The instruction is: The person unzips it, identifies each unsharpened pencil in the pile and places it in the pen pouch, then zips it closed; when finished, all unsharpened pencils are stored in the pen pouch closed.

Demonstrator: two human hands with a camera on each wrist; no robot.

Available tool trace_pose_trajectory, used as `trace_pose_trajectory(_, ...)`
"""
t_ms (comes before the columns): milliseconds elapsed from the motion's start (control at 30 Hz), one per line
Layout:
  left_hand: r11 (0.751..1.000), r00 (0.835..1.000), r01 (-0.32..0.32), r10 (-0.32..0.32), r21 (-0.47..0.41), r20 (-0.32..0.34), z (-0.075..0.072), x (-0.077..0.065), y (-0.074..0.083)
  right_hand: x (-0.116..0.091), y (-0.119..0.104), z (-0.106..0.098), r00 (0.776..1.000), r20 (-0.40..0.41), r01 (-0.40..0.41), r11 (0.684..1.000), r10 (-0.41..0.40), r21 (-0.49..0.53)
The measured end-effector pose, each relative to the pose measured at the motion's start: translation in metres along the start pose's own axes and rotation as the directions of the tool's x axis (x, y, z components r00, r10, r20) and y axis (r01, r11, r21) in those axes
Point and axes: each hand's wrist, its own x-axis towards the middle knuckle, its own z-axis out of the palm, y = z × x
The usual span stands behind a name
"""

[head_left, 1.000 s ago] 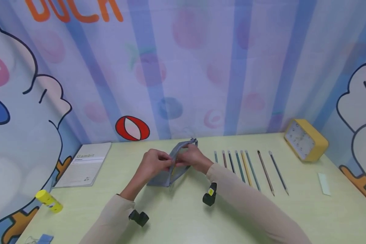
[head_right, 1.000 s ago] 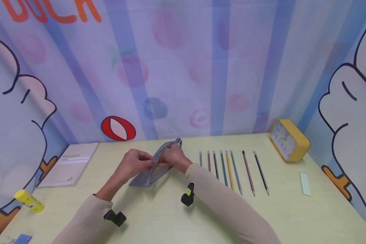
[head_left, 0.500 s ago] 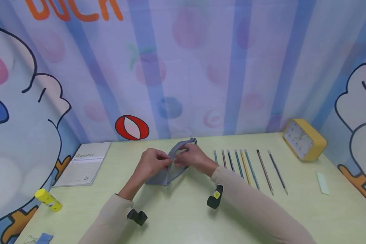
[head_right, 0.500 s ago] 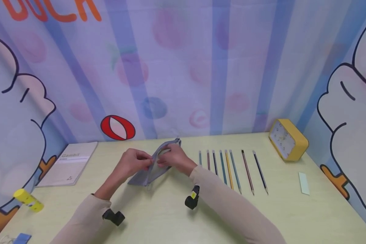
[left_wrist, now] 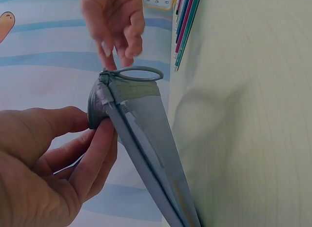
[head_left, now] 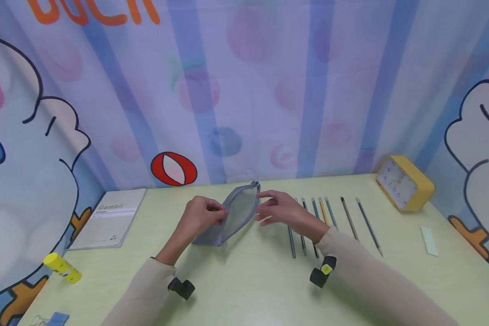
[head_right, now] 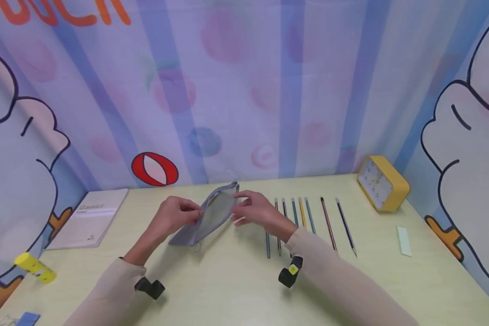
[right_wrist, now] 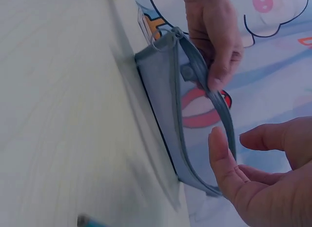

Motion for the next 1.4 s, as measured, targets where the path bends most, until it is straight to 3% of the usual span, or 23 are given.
trace_pose_trajectory(533,1.000,1.000,-0.004,0.004,-0.007,-0.009,-0.003,-0.002,-0.003,-0.052,0.016,-0.073,0.993,-0.118,-0.045,0.988,0.028,-0.145)
trace_pose_trajectory(1000,1.000,1.000,-0.013,0.013,-0.005,-0.011,-0.004,-0.002,-0.003,-0.075,0.028,-0.104,0.979,-0.196,-0.112,0.953,0.058,-0.281)
trace_pose_trajectory(1167,1.000,1.000,-0.016,0.016,-0.005,-0.010,-0.004,-0.002,-0.003,-0.071,0.032,-0.104,0.971,-0.223,-0.172,0.906,0.089,-0.386)
trace_pose_trajectory(1400,1.000,1.000,-0.012,0.012,-0.007,-0.012,-0.004,-0.002,-0.003,-0.066,0.034,-0.098,0.966,-0.247,-0.212,0.772,0.073,-0.599)
